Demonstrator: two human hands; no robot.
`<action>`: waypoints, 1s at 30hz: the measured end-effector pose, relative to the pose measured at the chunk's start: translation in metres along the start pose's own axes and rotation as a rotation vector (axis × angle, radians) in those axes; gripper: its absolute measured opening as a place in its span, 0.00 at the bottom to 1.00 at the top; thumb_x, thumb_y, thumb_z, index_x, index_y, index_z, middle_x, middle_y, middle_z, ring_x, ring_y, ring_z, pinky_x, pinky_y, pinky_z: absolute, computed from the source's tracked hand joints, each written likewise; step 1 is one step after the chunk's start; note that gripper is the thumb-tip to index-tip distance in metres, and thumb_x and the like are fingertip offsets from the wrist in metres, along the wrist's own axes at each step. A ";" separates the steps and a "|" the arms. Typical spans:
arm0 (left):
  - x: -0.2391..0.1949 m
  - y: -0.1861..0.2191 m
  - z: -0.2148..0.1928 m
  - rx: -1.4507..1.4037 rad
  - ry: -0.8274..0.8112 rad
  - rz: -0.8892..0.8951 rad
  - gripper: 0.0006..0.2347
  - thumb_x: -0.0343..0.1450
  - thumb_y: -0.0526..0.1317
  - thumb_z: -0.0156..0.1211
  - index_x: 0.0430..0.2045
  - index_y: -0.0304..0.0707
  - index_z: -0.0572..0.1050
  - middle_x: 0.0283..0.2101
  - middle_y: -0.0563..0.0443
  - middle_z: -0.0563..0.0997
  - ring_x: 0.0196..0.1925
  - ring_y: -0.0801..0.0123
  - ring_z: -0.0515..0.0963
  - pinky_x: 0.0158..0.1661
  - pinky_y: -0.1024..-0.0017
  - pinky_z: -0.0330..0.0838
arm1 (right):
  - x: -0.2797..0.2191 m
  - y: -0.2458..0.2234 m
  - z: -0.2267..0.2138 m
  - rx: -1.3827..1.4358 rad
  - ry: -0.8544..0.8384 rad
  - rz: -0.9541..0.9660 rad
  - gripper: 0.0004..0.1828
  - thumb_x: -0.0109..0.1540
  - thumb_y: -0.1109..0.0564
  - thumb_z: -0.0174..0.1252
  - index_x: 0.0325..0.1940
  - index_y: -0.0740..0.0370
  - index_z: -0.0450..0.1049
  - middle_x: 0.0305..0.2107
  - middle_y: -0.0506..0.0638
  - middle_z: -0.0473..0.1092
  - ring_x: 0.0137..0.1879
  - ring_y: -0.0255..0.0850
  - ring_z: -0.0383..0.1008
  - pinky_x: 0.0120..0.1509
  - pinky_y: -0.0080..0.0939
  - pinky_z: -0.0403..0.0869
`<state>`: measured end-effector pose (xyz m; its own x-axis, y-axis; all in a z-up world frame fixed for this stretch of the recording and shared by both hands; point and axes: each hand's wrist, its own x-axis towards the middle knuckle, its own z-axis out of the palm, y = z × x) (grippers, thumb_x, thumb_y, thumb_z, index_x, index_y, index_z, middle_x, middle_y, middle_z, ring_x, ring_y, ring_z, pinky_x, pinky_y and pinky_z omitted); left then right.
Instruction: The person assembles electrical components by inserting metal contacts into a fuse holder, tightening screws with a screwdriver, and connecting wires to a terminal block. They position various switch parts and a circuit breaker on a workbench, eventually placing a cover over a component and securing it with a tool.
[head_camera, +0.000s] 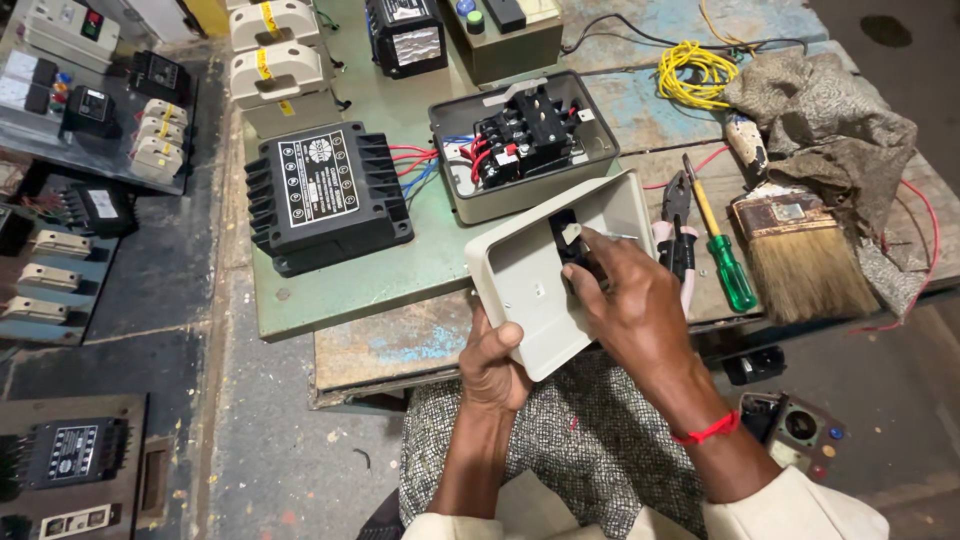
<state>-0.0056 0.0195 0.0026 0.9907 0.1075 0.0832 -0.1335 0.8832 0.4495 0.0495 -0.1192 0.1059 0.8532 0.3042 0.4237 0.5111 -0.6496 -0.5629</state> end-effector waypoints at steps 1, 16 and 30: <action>0.000 0.000 0.001 0.001 0.004 0.000 0.38 0.59 0.39 0.69 0.64 0.19 0.60 0.51 0.35 0.75 0.54 0.53 0.79 0.55 0.64 0.78 | 0.001 0.000 0.001 -0.015 0.004 0.010 0.23 0.60 0.58 0.66 0.57 0.71 0.76 0.41 0.65 0.77 0.40 0.50 0.82 0.41 0.45 0.80; -0.002 0.003 0.017 0.083 0.064 0.022 0.40 0.58 0.43 0.69 0.65 0.21 0.59 0.53 0.36 0.75 0.57 0.53 0.76 0.59 0.61 0.73 | 0.004 0.003 0.002 0.005 0.012 0.066 0.22 0.58 0.55 0.67 0.55 0.66 0.78 0.36 0.61 0.76 0.34 0.49 0.80 0.39 0.47 0.78; -0.001 0.002 0.011 0.117 0.050 0.012 0.40 0.58 0.42 0.69 0.65 0.24 0.59 0.52 0.38 0.74 0.57 0.53 0.75 0.59 0.61 0.73 | 0.002 0.000 0.005 -0.041 -0.001 0.067 0.24 0.59 0.57 0.65 0.58 0.71 0.75 0.37 0.64 0.75 0.35 0.50 0.79 0.36 0.47 0.79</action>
<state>-0.0075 0.0158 0.0127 0.9886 0.1431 0.0462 -0.1448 0.8227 0.5497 0.0517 -0.1146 0.1034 0.8856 0.2592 0.3855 0.4478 -0.6969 -0.5602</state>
